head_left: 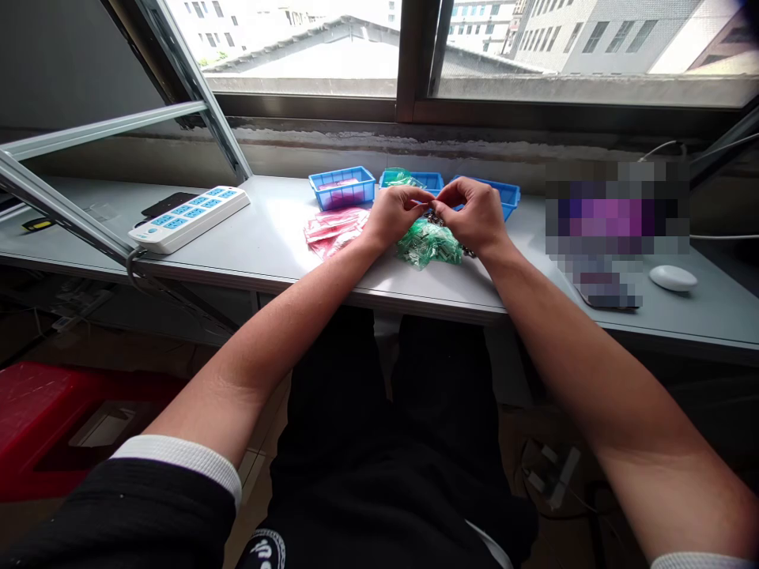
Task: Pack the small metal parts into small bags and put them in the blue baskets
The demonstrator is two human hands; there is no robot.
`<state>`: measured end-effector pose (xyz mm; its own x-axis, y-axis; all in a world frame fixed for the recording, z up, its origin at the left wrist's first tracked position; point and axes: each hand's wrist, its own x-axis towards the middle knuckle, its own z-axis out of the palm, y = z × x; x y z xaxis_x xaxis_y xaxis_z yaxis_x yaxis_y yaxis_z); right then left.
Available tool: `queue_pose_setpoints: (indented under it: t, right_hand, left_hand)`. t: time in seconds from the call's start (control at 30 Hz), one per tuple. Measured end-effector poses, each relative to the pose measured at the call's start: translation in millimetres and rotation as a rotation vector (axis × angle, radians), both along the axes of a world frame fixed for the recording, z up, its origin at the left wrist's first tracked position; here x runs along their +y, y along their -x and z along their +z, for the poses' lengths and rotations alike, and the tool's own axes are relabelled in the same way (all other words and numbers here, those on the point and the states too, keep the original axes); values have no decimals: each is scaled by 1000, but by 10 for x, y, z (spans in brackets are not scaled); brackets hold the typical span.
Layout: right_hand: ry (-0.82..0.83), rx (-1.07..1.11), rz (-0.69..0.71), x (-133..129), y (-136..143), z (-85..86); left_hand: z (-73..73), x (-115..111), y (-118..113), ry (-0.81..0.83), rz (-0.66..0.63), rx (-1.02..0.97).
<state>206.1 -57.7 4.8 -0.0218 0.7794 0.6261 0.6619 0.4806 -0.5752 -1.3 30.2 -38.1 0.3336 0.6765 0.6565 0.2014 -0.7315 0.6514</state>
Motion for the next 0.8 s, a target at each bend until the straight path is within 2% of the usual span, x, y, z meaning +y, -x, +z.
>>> queue_pose_setpoints:
  t: [0.27, 0.37, 0.5, 0.6, 0.8]
  right_hand:
    - [69, 6, -1, 2, -14, 5]
    - [45, -11, 10, 12, -17, -4]
    - [-8, 20, 43, 27, -21, -28]
    - [-29, 14, 11, 23, -24, -31]
    - [-11, -17, 53, -21, 7, 2]
  left_hand:
    - [10, -6, -47, 13, -55, -90]
    - [48, -49, -54, 19, -34, -130]
    - [128, -172, -31, 6, 20, -58]
    - [164, -242, -7, 1, 29, 16]
    - [122, -180, 10, 50, 5, 24]
